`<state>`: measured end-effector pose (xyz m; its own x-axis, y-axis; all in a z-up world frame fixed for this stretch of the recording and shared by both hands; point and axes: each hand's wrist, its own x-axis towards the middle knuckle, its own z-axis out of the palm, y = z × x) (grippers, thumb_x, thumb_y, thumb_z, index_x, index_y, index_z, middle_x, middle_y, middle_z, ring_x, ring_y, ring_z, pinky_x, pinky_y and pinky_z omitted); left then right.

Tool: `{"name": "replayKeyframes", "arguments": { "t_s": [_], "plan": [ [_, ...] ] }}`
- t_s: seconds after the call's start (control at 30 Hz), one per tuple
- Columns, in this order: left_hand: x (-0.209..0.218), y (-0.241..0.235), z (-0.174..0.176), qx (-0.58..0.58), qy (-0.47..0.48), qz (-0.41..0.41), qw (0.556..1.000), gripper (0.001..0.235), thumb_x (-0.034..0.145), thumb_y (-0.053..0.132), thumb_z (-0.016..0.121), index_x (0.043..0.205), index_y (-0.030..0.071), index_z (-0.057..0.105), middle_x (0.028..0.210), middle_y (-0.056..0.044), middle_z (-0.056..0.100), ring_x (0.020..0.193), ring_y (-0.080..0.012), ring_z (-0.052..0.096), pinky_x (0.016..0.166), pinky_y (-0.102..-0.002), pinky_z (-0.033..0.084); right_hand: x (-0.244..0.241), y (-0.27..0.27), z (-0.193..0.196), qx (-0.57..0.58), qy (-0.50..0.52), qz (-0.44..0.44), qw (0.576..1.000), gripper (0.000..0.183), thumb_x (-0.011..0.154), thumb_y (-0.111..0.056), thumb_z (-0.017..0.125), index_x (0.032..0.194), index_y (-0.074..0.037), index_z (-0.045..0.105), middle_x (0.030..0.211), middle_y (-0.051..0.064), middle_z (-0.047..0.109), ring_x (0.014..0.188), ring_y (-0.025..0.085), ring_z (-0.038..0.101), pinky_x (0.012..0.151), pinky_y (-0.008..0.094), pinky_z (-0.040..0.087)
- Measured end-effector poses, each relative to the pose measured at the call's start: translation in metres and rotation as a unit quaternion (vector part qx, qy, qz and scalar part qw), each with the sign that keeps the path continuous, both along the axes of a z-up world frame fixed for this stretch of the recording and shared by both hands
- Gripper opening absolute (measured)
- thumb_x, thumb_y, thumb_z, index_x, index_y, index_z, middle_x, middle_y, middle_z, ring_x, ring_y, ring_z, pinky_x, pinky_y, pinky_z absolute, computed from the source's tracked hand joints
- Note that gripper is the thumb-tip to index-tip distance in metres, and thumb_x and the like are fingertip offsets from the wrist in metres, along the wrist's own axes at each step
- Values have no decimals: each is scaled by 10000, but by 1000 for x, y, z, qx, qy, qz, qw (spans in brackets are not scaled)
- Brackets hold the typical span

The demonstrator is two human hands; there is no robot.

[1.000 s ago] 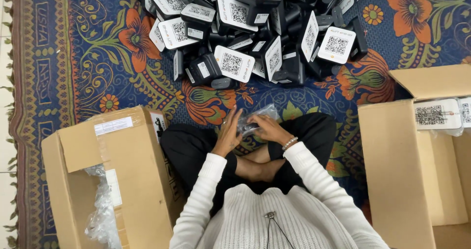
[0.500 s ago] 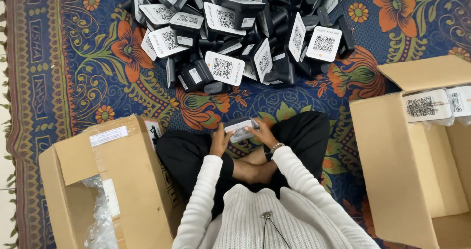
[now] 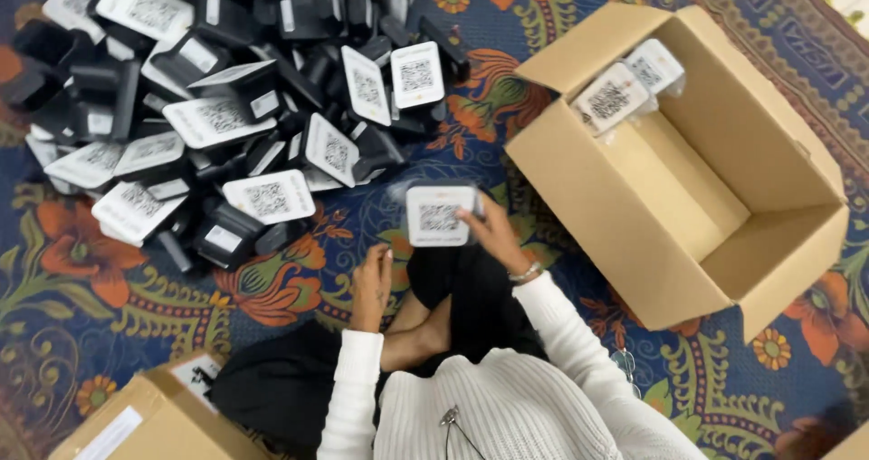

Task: The person packs QR-coded devices into plastic bags and places them into cardboard boxes while sitting on the floor.

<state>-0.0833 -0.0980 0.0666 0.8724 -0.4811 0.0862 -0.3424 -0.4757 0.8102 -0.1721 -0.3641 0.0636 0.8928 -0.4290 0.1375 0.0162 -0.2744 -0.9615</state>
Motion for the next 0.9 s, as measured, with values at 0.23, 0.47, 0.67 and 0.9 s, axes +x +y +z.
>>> {"name": "replayKeyframes", "arguments": {
  "t_s": [0.23,0.47,0.67,0.9],
  "plan": [
    [-49,-58,-22,34,17,-218,975,470,1007,155,565,1444,21,456,1472,-248,504,1347,-434,487,1099,-457,415,-109,-169,32,8,-111,-375,920,345,1059,-258,709,1286,-16,613,1091,17,675,940,98,594,800,257,490],
    [-82,-68,-91,133,20,-230,964,767,944,140,605,1594,65,204,1643,-246,230,1505,-421,259,1172,-462,315,-129,-278,21,-114,-99,-410,900,347,1069,-184,710,1323,16,584,1210,110,716,1077,159,677,938,326,554],
    [-74,-72,-73,144,71,-236,958,791,948,138,597,1608,89,165,1663,-226,187,1536,-396,204,1208,-436,273,-82,-334,-68,-79,102,-304,944,356,999,-207,776,1262,-1,652,1132,127,716,976,183,656,831,349,548],
    [-74,-74,-84,150,72,-232,958,764,971,147,582,1605,67,164,1669,-228,172,1548,-390,168,1224,-439,233,-43,-355,-102,106,57,-268,956,476,986,-229,742,1382,-55,545,1209,60,677,1042,160,631,806,330,558]
  ]
}}
